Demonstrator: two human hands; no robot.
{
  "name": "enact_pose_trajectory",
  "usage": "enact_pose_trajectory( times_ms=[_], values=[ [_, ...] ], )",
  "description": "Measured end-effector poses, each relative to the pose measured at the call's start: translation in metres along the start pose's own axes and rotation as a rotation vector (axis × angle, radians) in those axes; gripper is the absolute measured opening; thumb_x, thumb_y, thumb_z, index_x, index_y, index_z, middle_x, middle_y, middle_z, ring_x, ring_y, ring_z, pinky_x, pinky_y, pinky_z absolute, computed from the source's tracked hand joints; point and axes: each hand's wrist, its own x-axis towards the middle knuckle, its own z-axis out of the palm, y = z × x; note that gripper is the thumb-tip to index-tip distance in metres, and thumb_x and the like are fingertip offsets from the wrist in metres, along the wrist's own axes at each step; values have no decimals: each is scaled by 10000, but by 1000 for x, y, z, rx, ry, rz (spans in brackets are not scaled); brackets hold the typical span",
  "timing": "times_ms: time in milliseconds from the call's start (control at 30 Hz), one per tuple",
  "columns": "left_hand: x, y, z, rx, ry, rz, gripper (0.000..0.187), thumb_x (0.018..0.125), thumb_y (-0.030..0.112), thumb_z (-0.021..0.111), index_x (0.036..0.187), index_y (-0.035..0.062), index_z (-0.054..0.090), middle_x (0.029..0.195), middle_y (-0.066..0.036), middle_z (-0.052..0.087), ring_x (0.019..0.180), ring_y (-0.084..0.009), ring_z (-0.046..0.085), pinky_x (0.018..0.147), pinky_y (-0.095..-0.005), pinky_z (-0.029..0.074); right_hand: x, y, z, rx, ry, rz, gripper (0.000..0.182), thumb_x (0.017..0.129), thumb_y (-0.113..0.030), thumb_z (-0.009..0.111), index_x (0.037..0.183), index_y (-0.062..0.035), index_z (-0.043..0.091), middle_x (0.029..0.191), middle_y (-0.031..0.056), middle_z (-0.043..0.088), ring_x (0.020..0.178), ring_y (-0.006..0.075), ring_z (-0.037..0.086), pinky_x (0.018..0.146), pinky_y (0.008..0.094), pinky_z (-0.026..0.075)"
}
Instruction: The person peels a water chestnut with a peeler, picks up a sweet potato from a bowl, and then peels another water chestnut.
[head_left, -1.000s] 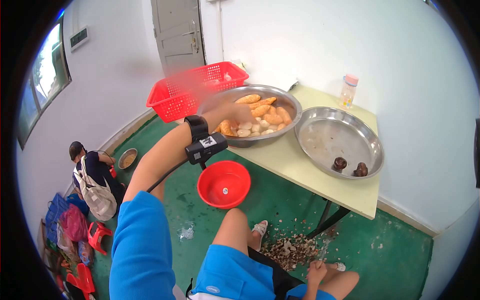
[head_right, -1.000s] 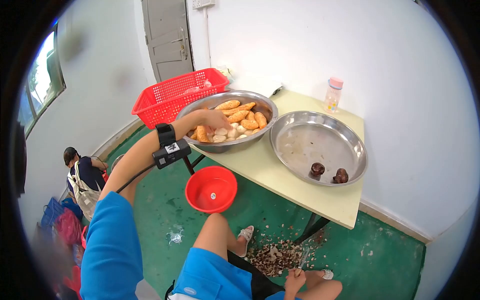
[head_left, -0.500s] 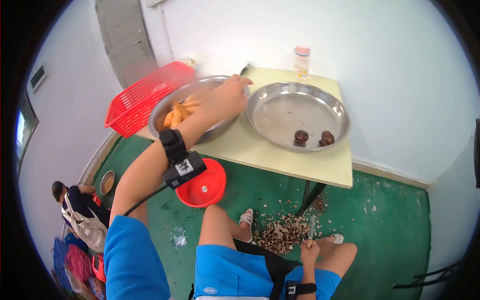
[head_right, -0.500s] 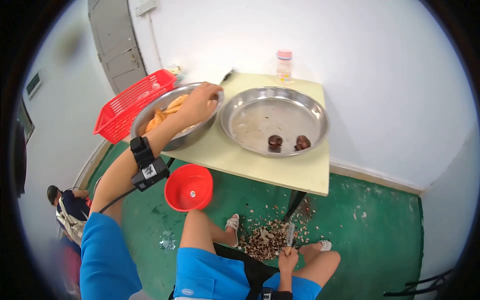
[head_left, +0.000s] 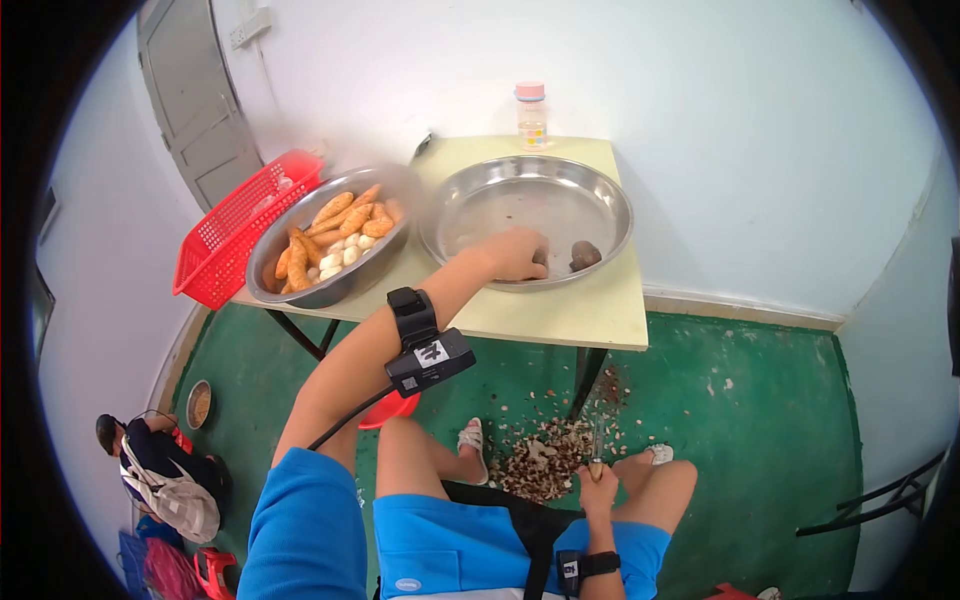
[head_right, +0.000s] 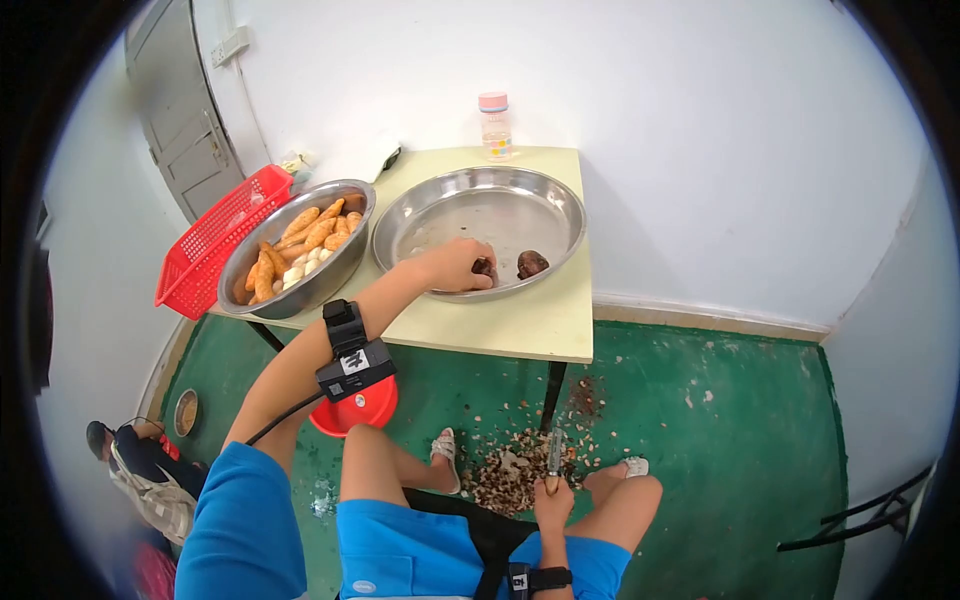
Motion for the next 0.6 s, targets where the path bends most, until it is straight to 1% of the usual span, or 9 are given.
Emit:
enact_pose_trajectory(
  times_ms=[100,167,200,267,300,367,433,500,600],
  values=[
    [3,3,-8,1,43,-31,368,727,299,606,974,28,574,893,-132,602,725,-239,575,678,-323,452,3,11,2,14,-9,-62,199,745,-124,599,630,-8,485,480,35,446,362,91,407,341,258,314],
    [-4,9,-20,-395,510,-86,297,777,264,548,948,21,554,794,-91,584,591,-153,522,553,-262,433,2,5,3,27,40,-60,222,754,-130,591,613,-12,467,460,32,435,325,102,403,308,268,305],
    [-10,17,-28,-396,502,-86,297,777,264,548,948,21,554,794,-91,584,591,-153,522,553,-262,433,1,-3,3,28,42,-53,222,754,-130,591,613,-12,467,460,32,435,325,102,403,308,268,305],
    [-25,37,-44,-1253,532,-275,277,834,258,454,971,29,527,742,-65,546,545,-90,454,475,-213,382,-1,-21,-2,92,-13,142,249,738,-189,608,633,8,499,514,73,438,475,145,415,470,317,356],
    [-34,45,-39,-1263,526,-276,277,834,258,454,971,29,527,742,-65,546,545,-90,454,475,-213,382,-1,-23,-2,85,-7,147,249,738,-189,608,633,8,499,514,73,438,475,145,415,470,317,356],
    [-63,71,-11,-1695,286,-31,301,865,291,387,998,47,501,727,-55,521,516,-69,406,427,-192,327,0,-22,2,113,98,93,265,759,-205,590,634,13,504,506,62,442,479,139,421,469,328,359],
    [-93,100,25,-1874,17,-154,307,876,307,372,1013,61,495,736,-55,517,507,-74,383,421,-191,303,-3,-28,-2,276,134,65,194,779,-151,568,675,-3,498,500,34,451,433,108,418,407,278,344],
    [-114,118,75,-1923,-85,-204,335,880,374,380,993,73,476,703,-46,501,492,-68,340,407,-184,258,-13,-51,-6,401,170,82,140,790,-118,559,720,-18,491,503,15,454,392,81,409,354,230,322],
    [-135,126,168,-2066,16,-519,397,875,484,362,777,107,445,591,-10,448,438,-45,311,369,-180,210,-31,-91,-15,417,98,25,177,824,-163,550,733,-38,464,473,11,442,321,74,382,287,215,291]
  ],
)
